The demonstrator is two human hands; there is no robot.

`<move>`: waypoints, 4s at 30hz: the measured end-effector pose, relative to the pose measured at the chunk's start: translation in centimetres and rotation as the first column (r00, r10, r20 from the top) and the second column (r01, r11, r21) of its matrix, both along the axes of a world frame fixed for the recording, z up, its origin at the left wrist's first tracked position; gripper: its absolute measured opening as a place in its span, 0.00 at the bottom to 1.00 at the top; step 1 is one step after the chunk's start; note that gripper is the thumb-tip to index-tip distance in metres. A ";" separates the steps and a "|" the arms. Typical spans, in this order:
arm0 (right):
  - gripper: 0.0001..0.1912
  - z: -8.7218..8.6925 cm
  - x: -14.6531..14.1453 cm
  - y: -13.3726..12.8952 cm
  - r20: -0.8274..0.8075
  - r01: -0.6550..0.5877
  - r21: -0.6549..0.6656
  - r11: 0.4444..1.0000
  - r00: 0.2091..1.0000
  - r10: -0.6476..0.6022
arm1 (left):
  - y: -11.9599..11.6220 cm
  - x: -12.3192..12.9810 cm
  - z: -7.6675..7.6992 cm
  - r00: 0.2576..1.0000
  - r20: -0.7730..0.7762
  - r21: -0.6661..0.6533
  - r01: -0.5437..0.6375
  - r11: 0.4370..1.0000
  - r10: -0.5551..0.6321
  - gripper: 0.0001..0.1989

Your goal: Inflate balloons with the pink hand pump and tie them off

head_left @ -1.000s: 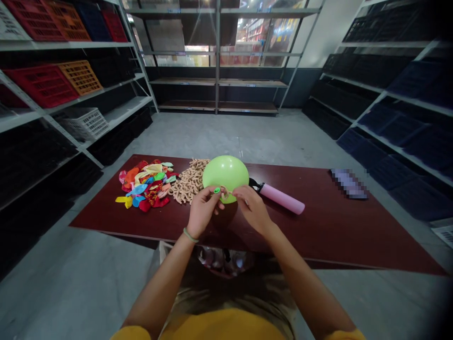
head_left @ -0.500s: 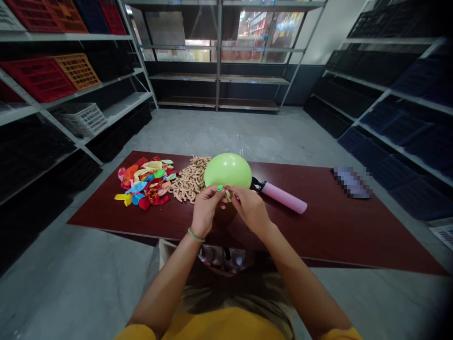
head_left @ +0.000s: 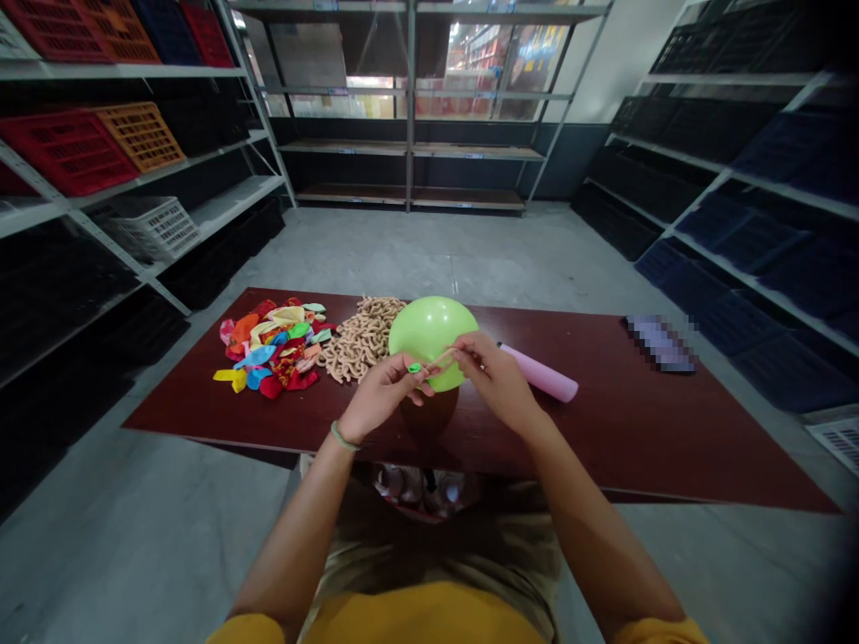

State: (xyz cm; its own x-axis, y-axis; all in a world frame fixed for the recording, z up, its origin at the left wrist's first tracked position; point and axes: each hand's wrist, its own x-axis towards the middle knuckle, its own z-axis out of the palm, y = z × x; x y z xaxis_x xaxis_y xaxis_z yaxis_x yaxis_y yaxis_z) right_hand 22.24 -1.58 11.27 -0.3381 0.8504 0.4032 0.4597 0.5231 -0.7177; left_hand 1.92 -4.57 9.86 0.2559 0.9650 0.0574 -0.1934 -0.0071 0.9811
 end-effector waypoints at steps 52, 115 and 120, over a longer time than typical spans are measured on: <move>0.04 0.4 -1.6 -3.6 0.161 0.003 0.345 0.938 0.985 -0.062 | -2.0 3.3 -1.3 0.898 0.269 -0.328 -0.254 0.910 0.348 0.15; 0.05 -0.9 -4.5 -3.8 -0.238 0.221 -0.064 0.973 0.944 -0.230 | -1.1 3.5 -2.5 0.811 0.160 0.207 -0.584 0.785 0.562 0.07; 0.05 -1.2 -4.6 -4.1 -0.033 0.314 0.237 0.919 0.948 -0.315 | -1.0 3.4 -2.3 0.803 0.273 -0.025 -0.544 0.839 0.529 0.08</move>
